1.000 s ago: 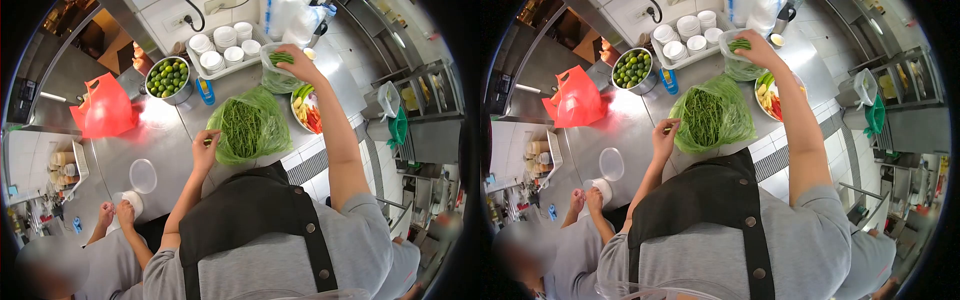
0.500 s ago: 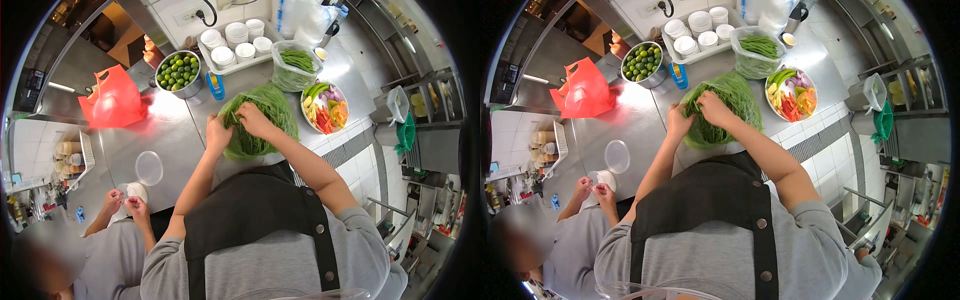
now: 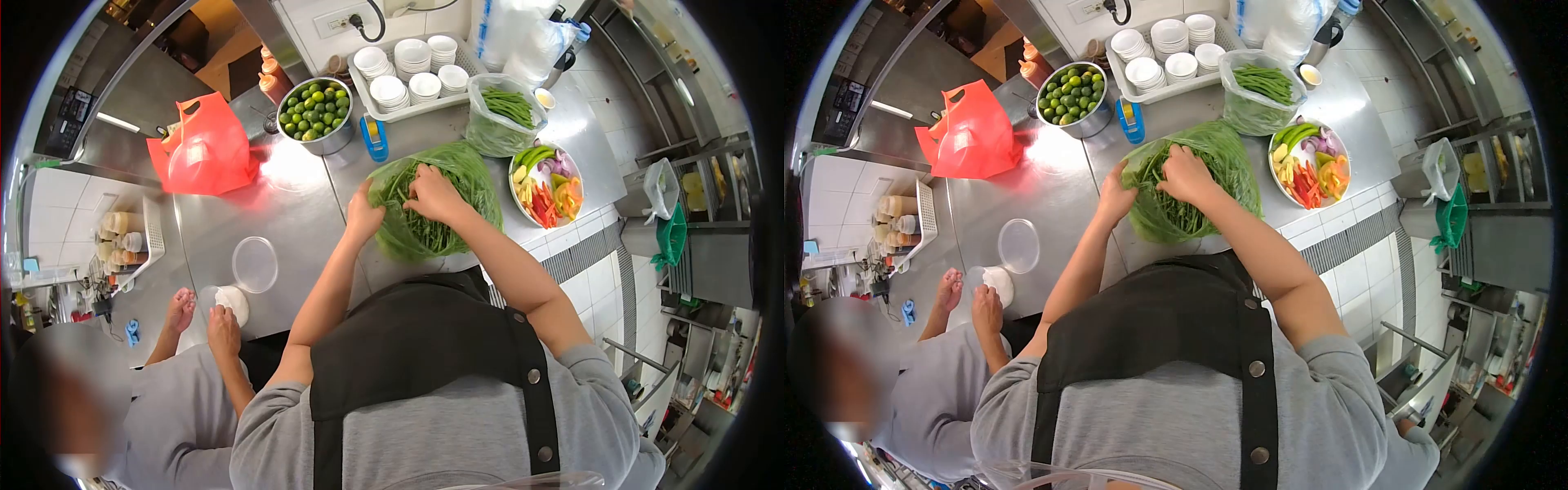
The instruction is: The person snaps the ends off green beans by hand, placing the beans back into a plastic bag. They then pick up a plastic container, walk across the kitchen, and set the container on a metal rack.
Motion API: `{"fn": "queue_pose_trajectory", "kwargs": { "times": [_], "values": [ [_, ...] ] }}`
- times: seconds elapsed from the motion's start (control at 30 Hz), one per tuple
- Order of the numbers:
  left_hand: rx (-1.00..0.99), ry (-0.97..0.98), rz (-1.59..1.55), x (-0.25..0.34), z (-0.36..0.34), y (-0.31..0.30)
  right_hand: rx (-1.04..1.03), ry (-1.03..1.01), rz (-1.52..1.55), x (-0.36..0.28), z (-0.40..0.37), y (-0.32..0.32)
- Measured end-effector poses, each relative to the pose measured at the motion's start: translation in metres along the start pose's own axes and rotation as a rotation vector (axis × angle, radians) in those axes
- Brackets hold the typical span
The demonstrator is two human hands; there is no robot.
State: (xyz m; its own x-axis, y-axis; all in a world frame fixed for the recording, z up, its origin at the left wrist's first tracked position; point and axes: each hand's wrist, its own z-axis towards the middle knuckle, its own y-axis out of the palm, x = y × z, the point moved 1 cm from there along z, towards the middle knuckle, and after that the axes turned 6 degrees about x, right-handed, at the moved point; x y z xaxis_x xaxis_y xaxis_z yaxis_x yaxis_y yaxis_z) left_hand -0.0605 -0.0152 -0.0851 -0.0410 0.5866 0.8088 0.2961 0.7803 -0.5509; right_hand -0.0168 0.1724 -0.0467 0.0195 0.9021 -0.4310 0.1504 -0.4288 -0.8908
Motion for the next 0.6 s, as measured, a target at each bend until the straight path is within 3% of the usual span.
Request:
{"fn": "queue_pose_trajectory", "kwargs": {
  "times": [0.1, 0.2, 0.4, 0.5, 0.6],
  "values": [
    [0.028, 0.068, 0.003, -0.021, 0.008, 0.013, 0.236, -0.152, 0.132, 0.006, 0.011, 0.018],
    [-0.022, 0.076, -0.078, 0.000, -0.006, 0.007, 0.284, -0.290, 0.222, 0.008, 0.017, 0.035],
    [-0.115, 0.097, -0.300, -0.013, -0.006, 0.003, 0.259, -0.210, 0.126, 0.013, 0.007, 0.015],
    [0.014, 0.197, 0.036, 0.007, -0.021, -0.018, 0.303, -0.112, 0.064, 0.019, -0.019, -0.011],
    [0.095, 0.314, 0.143, -0.004, -0.027, -0.019, 0.352, -0.024, 0.127, 0.039, -0.039, -0.015]
  ]
}}
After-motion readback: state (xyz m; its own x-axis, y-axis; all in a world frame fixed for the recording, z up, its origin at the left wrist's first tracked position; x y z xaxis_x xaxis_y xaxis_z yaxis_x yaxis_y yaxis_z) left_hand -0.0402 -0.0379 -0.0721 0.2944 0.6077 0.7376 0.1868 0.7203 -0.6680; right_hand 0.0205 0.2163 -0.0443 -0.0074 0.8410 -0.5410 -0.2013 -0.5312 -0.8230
